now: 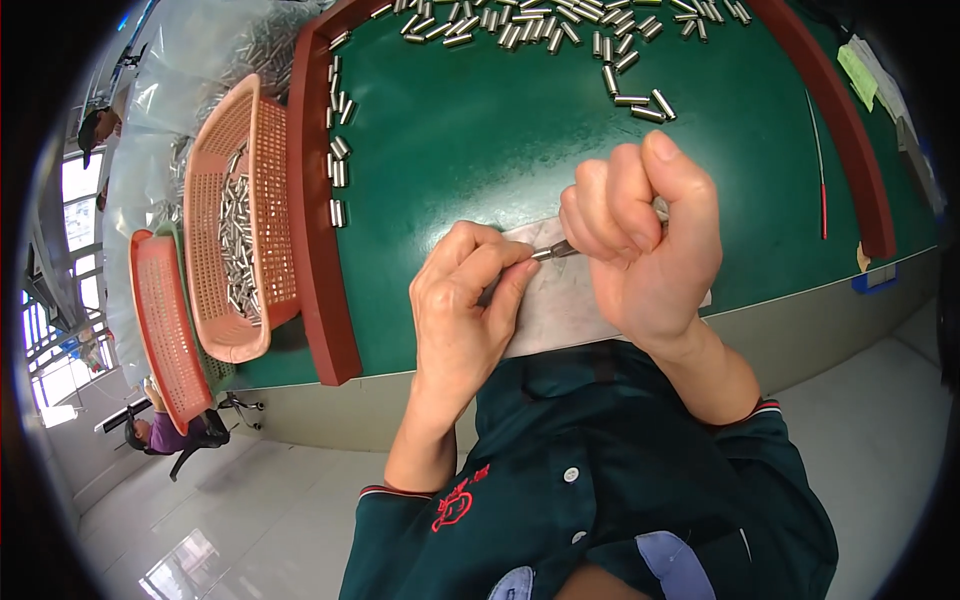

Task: Assembling small cylindrical hardware components at a workbench.

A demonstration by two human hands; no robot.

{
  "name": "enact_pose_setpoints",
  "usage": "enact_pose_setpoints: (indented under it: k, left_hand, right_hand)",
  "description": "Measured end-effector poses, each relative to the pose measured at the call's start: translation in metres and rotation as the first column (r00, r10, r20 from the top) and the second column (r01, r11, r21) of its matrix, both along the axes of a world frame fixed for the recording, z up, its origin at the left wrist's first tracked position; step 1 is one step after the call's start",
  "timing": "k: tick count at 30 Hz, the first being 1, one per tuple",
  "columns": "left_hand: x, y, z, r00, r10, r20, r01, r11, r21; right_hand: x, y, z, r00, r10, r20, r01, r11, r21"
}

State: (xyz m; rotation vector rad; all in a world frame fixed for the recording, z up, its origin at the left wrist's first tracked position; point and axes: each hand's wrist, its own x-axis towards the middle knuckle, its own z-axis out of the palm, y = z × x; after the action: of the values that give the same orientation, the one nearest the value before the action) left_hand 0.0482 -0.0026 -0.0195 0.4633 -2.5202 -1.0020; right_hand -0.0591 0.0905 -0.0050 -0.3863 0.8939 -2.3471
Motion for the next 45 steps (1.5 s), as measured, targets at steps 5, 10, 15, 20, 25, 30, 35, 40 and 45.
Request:
enact_pose_setpoints:
  k: [5, 10, 15, 20, 25, 30, 35, 40, 45]
  left_hand:
    - [-0.001, -0.001, 0.0, 1.0, 0.001, 0.005, -0.001, 1.0, 0.017]
    - [-0.001, -0.001, -0.001, 1.0, 0.0, -0.011, 0.001, 1.0, 0.008]
    - [-0.001, -0.001, -0.001, 1.0, -0.001, -0.01, 0.001, 1.0, 0.012]
    - [-0.002, -0.001, 0.0, 1.0, -0.008, -0.003, 0.008, 1.0, 0.016]
    - [-0.006, -0.006, 0.002, 0.998, -0.052, 0.021, 0.051, 0.998, 0.045]
    - [-0.007, -0.011, 0.002, 0.993, -0.108, 0.047, 0.102, 0.988, 0.113]
    - [-0.007, -0.011, 0.004, 0.992, -0.114, 0.046, 0.106, 0.983, 0.151]
    - [-0.008, -0.012, 0.006, 0.989, -0.139, 0.054, 0.131, 0.982, 0.136]
    - [-0.009, -0.01, 0.005, 0.991, -0.124, 0.042, 0.118, 0.985, 0.124]
  right_hand:
    - [-0.001, 0.0, 0.0, 1.0, -0.006, 0.022, 0.006, 1.0, 0.008]
    - [0.0, -0.002, -0.001, 1.0, -0.015, 0.008, 0.015, 1.0, 0.014]
    - [0.0, -0.001, -0.003, 1.0, -0.023, 0.007, 0.023, 1.0, 0.014]
    - [0.0, -0.001, -0.004, 1.0, -0.019, 0.023, 0.02, 0.999, -0.048]
    - [0.001, 0.0, -0.003, 1.0, -0.013, -0.015, 0.014, 0.998, 0.068]
    - [0.006, -0.003, 0.0, 0.996, 0.01, -0.09, 0.0, 0.994, 0.111]
    - [0.009, -0.003, 0.001, 0.99, 0.064, -0.128, -0.044, 0.987, 0.157]
    - [0.015, -0.008, -0.002, 0.947, -0.004, -0.321, 0.051, 0.989, 0.138]
    - [0.008, -0.006, -0.003, 0.972, -0.045, -0.232, 0.078, 0.988, 0.133]
